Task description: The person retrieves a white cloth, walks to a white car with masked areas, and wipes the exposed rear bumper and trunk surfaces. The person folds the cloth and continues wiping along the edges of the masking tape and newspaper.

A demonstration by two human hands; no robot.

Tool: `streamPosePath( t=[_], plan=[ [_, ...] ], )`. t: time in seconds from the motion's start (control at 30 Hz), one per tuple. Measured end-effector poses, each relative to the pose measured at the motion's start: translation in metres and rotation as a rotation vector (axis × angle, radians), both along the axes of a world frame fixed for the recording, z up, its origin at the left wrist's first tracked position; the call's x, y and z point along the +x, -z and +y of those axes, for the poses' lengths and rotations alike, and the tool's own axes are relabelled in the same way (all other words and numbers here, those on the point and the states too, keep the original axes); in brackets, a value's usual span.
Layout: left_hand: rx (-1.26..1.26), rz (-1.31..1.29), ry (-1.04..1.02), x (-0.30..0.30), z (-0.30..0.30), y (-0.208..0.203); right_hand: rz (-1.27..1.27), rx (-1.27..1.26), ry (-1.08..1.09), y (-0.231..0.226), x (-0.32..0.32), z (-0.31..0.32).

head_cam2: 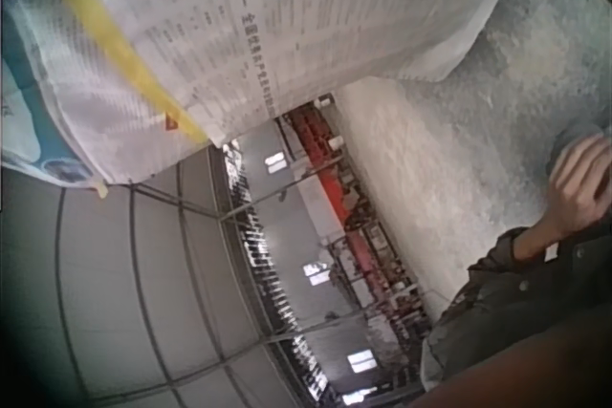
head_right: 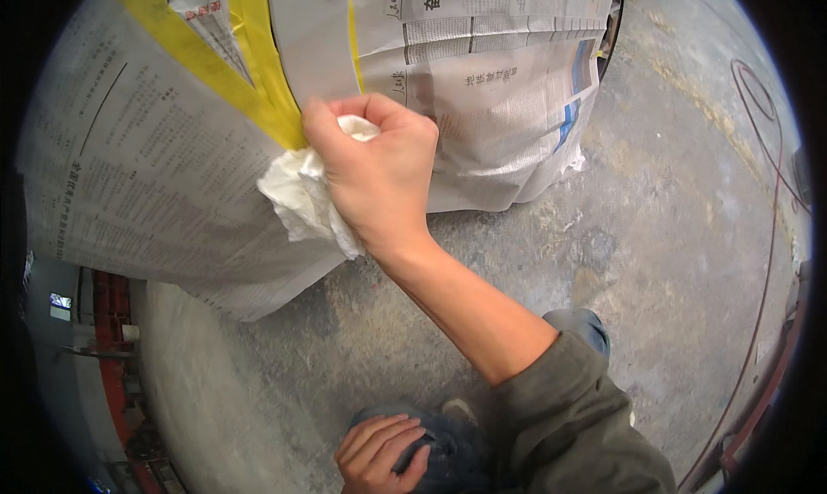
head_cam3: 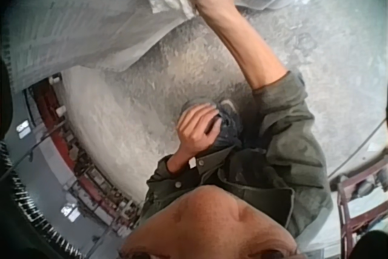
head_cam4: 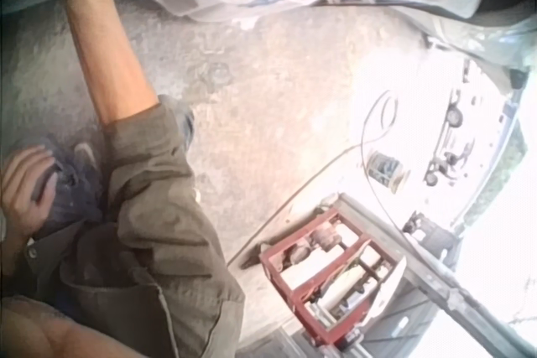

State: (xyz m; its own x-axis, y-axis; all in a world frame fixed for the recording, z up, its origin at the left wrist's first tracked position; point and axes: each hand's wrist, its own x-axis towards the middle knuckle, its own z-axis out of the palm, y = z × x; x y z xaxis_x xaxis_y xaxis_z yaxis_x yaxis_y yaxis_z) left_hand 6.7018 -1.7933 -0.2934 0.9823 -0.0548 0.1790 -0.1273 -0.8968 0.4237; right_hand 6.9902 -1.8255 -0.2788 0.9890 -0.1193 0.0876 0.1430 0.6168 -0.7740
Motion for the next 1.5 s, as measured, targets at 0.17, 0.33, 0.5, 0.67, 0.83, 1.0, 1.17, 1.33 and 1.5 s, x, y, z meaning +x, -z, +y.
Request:
streamPosePath(
  t=[0.17, 0.33, 0.5, 0.67, 0.83, 1.0, 1.17, 1.33, 1.5],
  plan=[
    [-0.006, 0.005, -0.003, 0.001, -0.001, -0.003, 0.009, 0.032, -0.014, -0.008, 0.007, -0.005],
    [-0.018, 0.010, -0.015, 0.000, -0.001, -0.005, 0.042, 0.043, -0.012, -0.001, 0.008, -0.007],
    [-0.009, -0.002, -0.005, -0.003, 0.000, -0.004, 0.062, 0.065, -0.022, 0.000, 0.008, -0.008],
    [0.000, -0.012, -0.006, -0.008, 0.003, 0.001, 0.065, 0.033, -0.013, 0.006, 0.006, -0.006],
    [-0.021, 0.022, -0.024, -0.005, 0.003, -0.005, 0.258, -0.194, -0.096, 0.114, 0.000, -0.002],
    [-0.049, 0.004, -0.024, -0.006, 0.007, -0.001, 0.486, -0.139, -0.134, 0.214, -0.042, 0.015],
    [-0.017, 0.029, -0.013, -0.015, 0.019, 0.005, 0.502, -0.014, -0.054, 0.193, -0.028, 0.044],
    [-0.007, -0.018, -0.015, -0.014, 0.016, 0.003, 0.555, -0.012, 0.029, 0.197, -0.013, 0.051],
    [0.016, -0.039, -0.017, -0.021, 0.019, 0.008, 0.502, 0.003, 0.043, 0.192, -0.018, 0.054]
  ],
)
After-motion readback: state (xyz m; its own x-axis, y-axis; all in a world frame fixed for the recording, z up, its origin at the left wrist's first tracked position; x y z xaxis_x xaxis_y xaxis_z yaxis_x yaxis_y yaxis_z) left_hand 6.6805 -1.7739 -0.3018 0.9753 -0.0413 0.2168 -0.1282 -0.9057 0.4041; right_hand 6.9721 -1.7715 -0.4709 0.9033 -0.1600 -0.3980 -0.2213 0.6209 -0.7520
